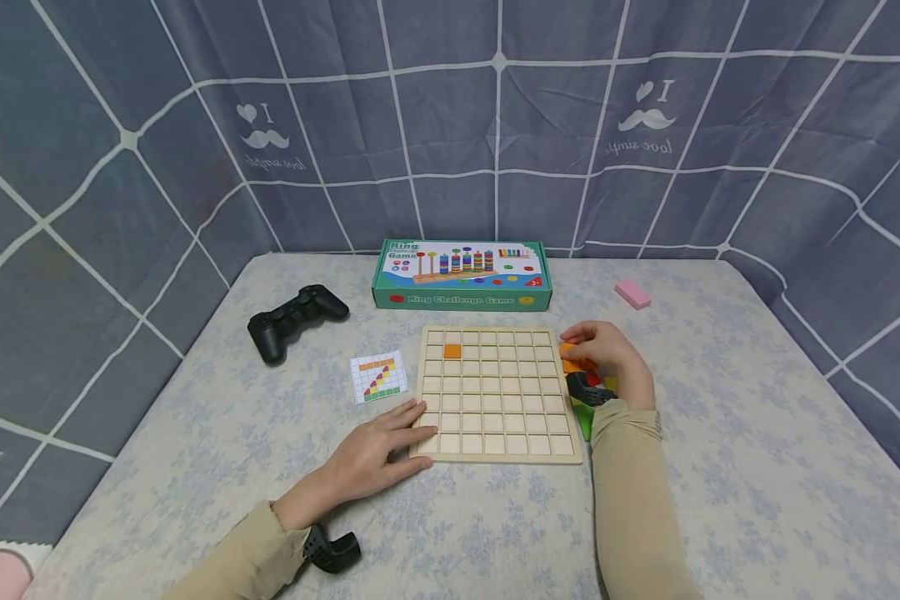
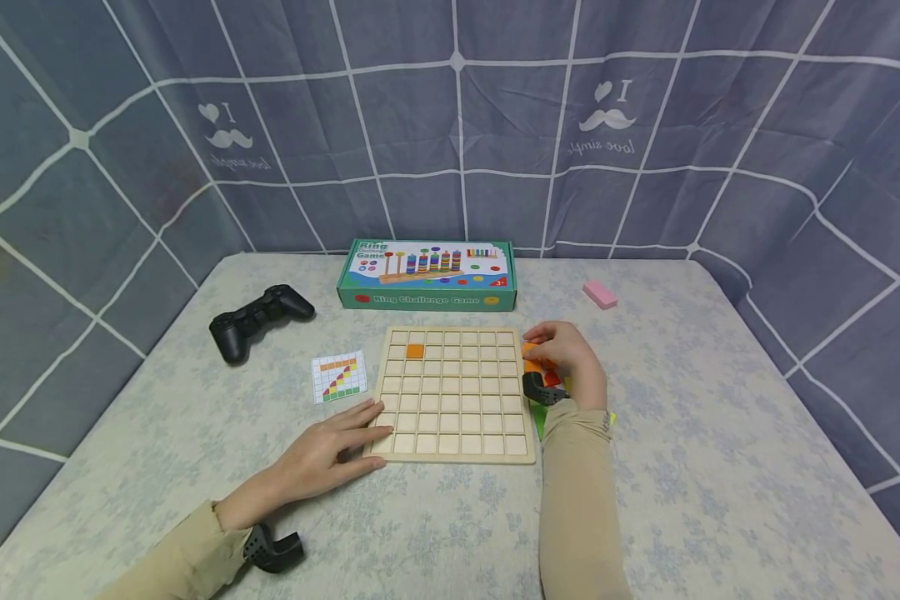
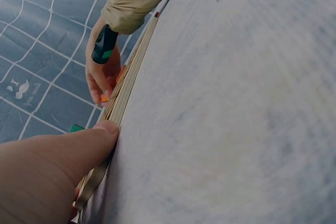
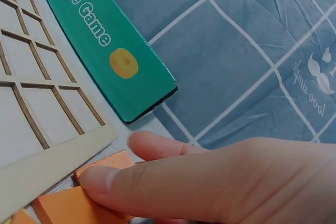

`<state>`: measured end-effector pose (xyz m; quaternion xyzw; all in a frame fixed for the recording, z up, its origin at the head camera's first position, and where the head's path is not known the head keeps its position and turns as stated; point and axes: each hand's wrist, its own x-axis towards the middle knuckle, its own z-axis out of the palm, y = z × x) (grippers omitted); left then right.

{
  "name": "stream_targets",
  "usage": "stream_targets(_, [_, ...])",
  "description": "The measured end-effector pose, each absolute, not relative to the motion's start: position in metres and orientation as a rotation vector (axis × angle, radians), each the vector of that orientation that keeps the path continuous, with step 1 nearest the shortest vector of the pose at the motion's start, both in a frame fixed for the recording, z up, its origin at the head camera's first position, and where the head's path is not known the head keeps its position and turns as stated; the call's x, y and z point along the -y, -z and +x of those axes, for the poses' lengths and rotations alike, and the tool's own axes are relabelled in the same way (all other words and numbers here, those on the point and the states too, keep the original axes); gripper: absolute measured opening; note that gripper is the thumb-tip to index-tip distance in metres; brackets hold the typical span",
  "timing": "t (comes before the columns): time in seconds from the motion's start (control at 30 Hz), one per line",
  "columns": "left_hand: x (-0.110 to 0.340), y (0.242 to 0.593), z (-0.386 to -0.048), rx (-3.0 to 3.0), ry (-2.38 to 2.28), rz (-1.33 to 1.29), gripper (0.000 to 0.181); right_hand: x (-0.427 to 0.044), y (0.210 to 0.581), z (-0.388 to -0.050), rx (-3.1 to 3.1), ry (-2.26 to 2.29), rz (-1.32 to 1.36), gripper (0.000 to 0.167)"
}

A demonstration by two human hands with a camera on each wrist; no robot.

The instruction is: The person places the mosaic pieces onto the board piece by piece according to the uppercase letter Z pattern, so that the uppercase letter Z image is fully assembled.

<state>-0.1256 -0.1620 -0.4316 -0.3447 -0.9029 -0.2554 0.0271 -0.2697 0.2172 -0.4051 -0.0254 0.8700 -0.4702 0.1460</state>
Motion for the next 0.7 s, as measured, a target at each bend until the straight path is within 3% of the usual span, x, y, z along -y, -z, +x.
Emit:
stream_targets(0.2, [0.162,0.431,-0.125,2.782,0.800,-1.067,0.048,-0.217,0.394,-0.266,-2.442,1.425,-0.062,0.035])
stream_targets(0.37, [0.162,0.432,-0.126,2.758,0.798,-1.078,0.047,-0.207,0.378,-0.265,-2.593,1.309,-0.205,0.030])
stream_targets(0.7, [0.162,0.432,-0.125,2.761,0.788,-1.080,0.046,-0.140,0.366,-0.269,-2.677,1.285,-0.532,0.024])
